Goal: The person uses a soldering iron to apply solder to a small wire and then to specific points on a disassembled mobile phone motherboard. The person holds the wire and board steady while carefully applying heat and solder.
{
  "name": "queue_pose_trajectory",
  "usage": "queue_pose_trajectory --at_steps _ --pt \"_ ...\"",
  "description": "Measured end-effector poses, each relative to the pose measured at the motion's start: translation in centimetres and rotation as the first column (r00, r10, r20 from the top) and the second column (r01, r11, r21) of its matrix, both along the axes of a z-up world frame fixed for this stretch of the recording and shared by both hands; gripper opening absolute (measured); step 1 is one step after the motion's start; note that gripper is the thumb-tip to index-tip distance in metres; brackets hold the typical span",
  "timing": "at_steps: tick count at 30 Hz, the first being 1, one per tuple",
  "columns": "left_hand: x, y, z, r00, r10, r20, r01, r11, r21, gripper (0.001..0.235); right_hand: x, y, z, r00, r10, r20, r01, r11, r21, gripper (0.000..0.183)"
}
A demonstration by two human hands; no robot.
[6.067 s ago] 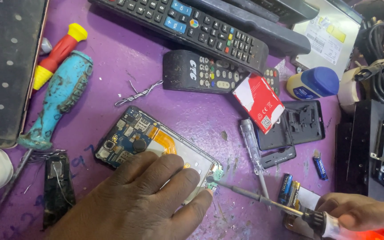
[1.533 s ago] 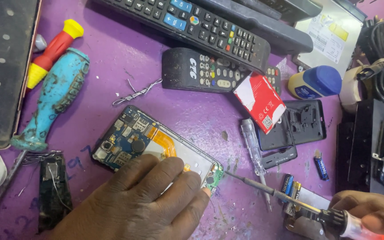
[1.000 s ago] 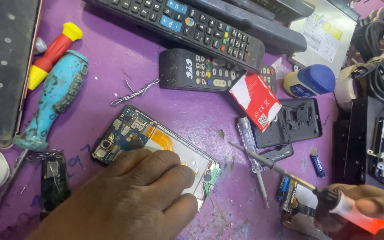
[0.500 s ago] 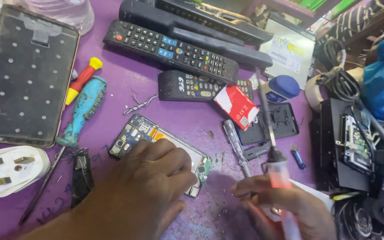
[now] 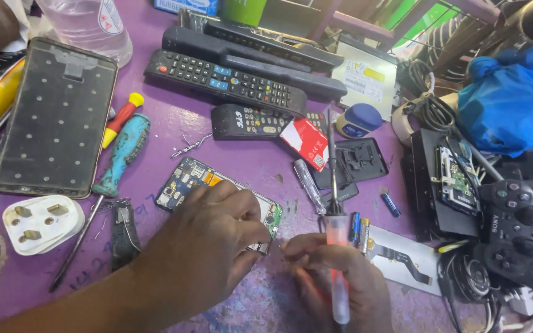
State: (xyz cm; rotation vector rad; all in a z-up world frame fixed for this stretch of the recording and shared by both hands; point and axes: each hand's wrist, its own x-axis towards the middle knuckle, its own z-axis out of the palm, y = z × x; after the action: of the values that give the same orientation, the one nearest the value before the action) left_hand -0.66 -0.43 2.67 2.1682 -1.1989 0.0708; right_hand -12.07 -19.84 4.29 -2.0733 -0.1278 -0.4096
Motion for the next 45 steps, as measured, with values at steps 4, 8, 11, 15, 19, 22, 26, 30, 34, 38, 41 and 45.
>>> queue_pose_trajectory --at_steps 4,8,11,15,19,22,26,30,34,38,41,45 --pt "0.0 0.0 -0.3 0.999 -0.012 -0.046 0.014 0.999 0.042 0.017 1.2 0.2 -0.6 0.995 0.049 0.084 -0.044 0.998 -0.055 0.018" --pt "0.4 0.5 -0.2 0.993 -0.025 -0.117 0.03 0.999 0.038 0.021 1.6 -0.8 -1.8 0.99 0.123 0.063 -0.134 0.968 0.212 0.027" --pt "0.7 0.9 -0.3 0.989 -0.033 -0.147 0.035 0.999 0.01 0.025 1.9 -1.1 -2.1 0.986 0.141 0.091 -0.154 0.977 0.148 0.032" --pt "1.0 1.0 -0.4 0.986 -0.03 -0.163 0.033 0.999 0.018 0.026 2.0 -0.8 -1.3 0.975 0.217 0.058 -0.211 0.973 -0.092 0.036" --pt "1.1 1.2 -0.2 0.981 -0.02 -0.192 0.027 0.999 0.03 0.027 2.8 -0.5 -1.8 0.932 0.355 0.078 -0.338 0.925 -0.175 0.034" --pt "1.4 1.4 -0.3 0.981 -0.036 -0.189 0.04 0.999 0.019 0.024 2.9 0.0 -1.4 0.947 0.312 0.082 -0.297 0.942 -0.156 0.04" --pt "1.6 1.6 -0.3 0.975 -0.045 -0.218 0.051 0.999 0.019 0.022 2.9 -0.3 -2.5 0.962 0.252 0.103 -0.23 0.954 -0.19 0.042" --pt "1.8 1.8 -0.3 0.972 -0.07 -0.224 0.077 0.997 0.024 0.02 2.7 -0.1 -3.0 0.991 0.096 0.097 -0.07 0.966 -0.248 0.039" --pt "1.8 1.9 -0.6 0.974 -0.085 -0.208 0.09 0.996 0.014 0.018 2.7 0.5 -2.8 0.979 0.153 0.136 -0.134 0.98 -0.144 0.033" --pt "1.8 2.0 -0.3 0.971 -0.117 -0.21 0.117 0.993 -0.009 0.017 2.5 1.2 -2.3 0.99 -0.025 0.136 0.051 0.979 -0.197 0.031" --pt "1.6 1.8 0.0 0.966 -0.149 -0.21 0.146 0.989 -0.032 0.016 2.5 0.6 -2.6 0.989 -0.066 0.134 0.093 0.974 -0.204 0.033" --pt "1.6 1.9 0.4 0.958 -0.17 -0.23 0.174 0.985 -0.002 0.016 2.6 1.2 -1.8 0.994 -0.101 0.037 0.102 0.994 -0.024 0.034"
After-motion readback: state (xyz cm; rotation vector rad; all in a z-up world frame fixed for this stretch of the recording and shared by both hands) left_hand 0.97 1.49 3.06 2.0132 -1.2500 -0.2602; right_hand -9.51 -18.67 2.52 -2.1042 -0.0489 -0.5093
